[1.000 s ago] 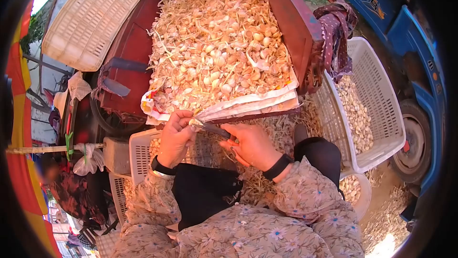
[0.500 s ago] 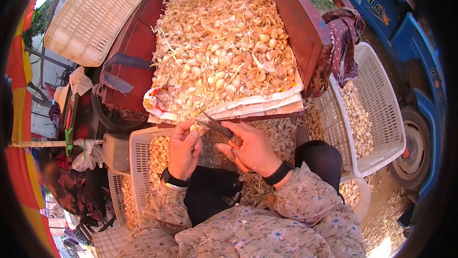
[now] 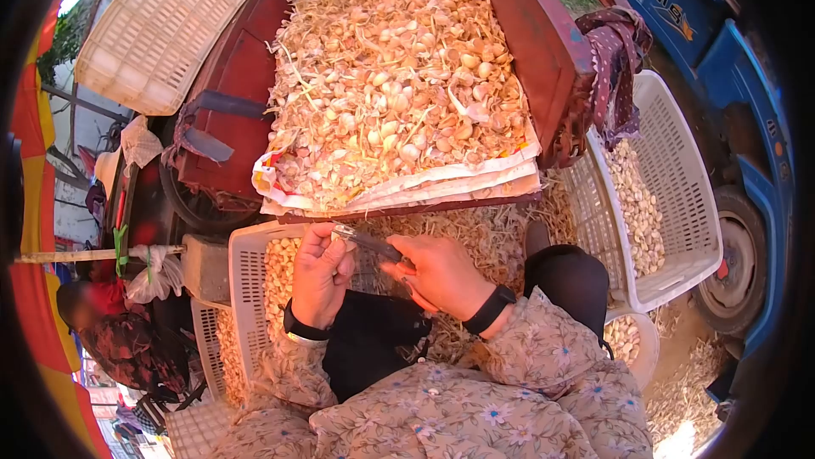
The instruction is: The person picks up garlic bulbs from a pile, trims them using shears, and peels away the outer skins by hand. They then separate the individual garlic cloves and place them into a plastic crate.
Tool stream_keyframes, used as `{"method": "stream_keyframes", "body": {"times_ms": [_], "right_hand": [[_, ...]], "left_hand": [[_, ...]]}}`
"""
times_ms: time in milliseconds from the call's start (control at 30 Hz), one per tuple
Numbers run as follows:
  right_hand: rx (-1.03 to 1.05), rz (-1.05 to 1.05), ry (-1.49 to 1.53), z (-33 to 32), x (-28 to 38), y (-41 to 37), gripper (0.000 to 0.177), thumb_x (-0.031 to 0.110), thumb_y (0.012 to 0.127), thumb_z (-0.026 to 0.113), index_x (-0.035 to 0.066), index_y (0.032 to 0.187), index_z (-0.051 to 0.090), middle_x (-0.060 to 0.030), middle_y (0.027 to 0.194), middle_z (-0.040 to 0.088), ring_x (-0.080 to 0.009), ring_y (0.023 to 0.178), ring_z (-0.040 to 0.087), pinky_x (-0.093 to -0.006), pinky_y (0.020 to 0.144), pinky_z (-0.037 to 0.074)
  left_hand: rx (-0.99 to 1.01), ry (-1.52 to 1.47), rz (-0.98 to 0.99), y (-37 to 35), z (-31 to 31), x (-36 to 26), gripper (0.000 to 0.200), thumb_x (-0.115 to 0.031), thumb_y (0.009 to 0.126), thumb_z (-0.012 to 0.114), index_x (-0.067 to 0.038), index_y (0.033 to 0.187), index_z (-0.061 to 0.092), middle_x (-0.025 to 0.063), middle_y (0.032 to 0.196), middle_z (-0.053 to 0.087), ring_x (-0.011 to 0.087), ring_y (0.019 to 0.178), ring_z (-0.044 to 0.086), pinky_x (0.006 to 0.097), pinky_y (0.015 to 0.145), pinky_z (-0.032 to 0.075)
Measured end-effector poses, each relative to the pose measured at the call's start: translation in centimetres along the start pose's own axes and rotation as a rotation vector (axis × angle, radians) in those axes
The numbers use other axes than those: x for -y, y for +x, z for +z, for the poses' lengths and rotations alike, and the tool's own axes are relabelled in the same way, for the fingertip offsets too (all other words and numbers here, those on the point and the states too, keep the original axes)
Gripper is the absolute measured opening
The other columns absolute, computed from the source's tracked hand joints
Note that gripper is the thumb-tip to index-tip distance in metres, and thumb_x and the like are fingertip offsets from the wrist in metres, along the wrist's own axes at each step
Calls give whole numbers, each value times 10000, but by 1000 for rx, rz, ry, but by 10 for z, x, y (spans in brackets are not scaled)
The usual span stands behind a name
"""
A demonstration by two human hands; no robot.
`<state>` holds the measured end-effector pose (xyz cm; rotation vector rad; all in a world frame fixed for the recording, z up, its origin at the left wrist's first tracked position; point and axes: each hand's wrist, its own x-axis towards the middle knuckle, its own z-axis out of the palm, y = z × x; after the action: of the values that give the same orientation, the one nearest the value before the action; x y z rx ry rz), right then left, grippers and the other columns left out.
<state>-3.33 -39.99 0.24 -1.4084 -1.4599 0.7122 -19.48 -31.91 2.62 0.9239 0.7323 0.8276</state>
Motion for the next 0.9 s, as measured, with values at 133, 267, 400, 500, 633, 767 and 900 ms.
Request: {"method": "stream_keyframes", "body": {"times_ms": [133, 267, 400, 500, 633, 767, 900], "right_hand": [[62, 280, 320, 14, -16, 0, 284, 243, 792, 644, 4, 928, 575, -59, 608, 544, -153, 527, 499, -277, 537, 403], [-213, 401, 542, 16, -39, 5, 317, 271, 805, 641, -11, 933, 577, -2, 640, 521, -63, 598, 474, -232, 529, 383], [-326, 515, 746, -6, -30, 7, 352, 290, 825, 605, 11, 1022, 517, -30, 728, 569, -45, 548, 465, -181, 453, 367], [-334, 525, 758, -9, -37, 8, 359, 290, 838, 577, 32, 1068, 480, -60, 775, 585, -48, 511, 462, -180, 386, 358], [-292, 572, 766, -11, -39, 12, 346, 303, 833, 582, 24, 1022, 503, -51, 743, 578, -55, 514, 467, -189, 419, 368], [-141, 626, 832, -13, -36, 14, 363, 351, 823, 583, 24, 970, 525, -38, 719, 575, -60, 516, 474, -192, 440, 372], [-98, 631, 867, -19, -29, 16, 391, 382, 819, 581, 23, 963, 528, -44, 723, 574, -61, 515, 475, -194, 389, 354]], "left_hand": [[-48, 4, -10, -10, 1, -14, 111, -71, 849, 538, -83, 923, 456, 65, 793, 554, 51, 515, 406, 155, 443, 297], [-254, 193, 96, -38, -42, -41, 124, -33, 832, 511, -88, 918, 440, 87, 787, 580, 50, 486, 402, 168, 406, 290], [-450, 1411, 28, -85, -193, -68, 116, -44, 787, 547, -35, 899, 521, 126, 805, 590, 147, 602, 542, 234, 519, 431], [-435, 2194, 245, -94, -237, -64, 196, -42, 764, 581, -1, 955, 569, 139, 854, 595, 207, 731, 596, 282, 646, 479], [-315, 1398, 383, -7, -131, -60, 194, -18, 768, 583, 5, 960, 592, 121, 894, 593, 191, 752, 605, 273, 672, 484], [14, 1246, 541, 94, -20, -29, 225, -46, 748, 627, -13, 969, 598, 121, 851, 605, 182, 697, 598, 271, 610, 467], [58, 1533, 531, 160, 10, 3, 327, -108, 692, 660, -41, 1004, 588, 168, 879, 593, 314, 810, 572, 375, 711, 456]]}}
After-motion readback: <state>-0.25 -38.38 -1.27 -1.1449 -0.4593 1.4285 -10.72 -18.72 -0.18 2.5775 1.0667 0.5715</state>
